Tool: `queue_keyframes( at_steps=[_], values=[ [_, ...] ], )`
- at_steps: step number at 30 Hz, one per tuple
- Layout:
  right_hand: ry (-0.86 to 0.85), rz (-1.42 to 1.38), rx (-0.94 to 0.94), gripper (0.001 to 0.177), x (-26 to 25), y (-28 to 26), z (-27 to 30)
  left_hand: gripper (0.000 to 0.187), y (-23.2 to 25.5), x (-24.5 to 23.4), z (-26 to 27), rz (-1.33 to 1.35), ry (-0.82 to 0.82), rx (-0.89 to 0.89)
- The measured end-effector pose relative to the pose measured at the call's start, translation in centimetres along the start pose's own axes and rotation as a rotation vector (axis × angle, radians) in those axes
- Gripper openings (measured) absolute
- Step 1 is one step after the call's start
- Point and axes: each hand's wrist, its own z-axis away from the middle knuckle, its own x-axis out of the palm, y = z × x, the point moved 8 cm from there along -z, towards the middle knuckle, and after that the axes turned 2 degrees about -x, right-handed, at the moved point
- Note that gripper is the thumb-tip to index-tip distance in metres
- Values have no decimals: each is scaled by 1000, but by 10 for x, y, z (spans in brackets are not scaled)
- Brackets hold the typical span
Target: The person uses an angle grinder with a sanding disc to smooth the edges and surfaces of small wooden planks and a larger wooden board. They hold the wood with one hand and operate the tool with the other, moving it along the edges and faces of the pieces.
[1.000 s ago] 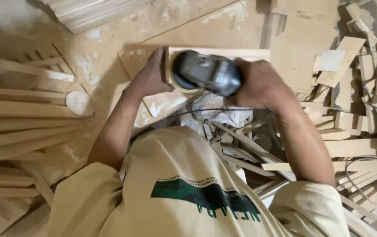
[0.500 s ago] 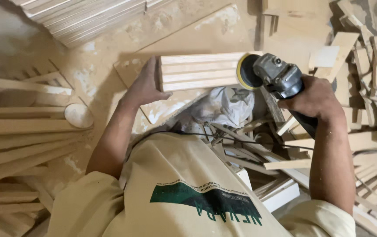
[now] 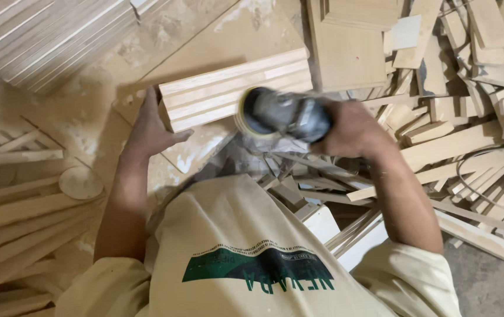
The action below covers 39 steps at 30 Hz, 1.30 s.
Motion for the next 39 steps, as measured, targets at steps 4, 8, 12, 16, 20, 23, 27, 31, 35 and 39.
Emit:
queue_keyframes(
  at_steps=[4,8,12,16,20,23,27,31,35,39],
  values=[
    [74,-135,187,79,8,101,-11,111,8,-4,3,17,-2,14],
    [208,-144,257,78,8,162,-25,100,4,-6,7,27,-7,43],
    [253,-208,260,78,7,160,-15,97,1,-8,6,51,23,55],
    [349,-444,306,74,46,187,-7,96,-19,-10,3,114,78,81],
    [587,-1115,343,60,116,193,1,104,-34,-16,-2,137,164,161],
    [714,-1626,342,42,227,224,-1,108,23,-21,3,14,237,248],
    [625,-1803,417,31,270,187,13,119,158,-6,-20,-266,209,191],
    [732,-2175,302,59,350,208,-1,51,257,63,-41,-776,95,661],
    [712,-2332,141,53,372,213,-5,99,182,103,-90,-778,-138,-26],
    [724,-2354,146,54,380,225,-6,68,157,135,-116,-889,-69,233]
  ],
)
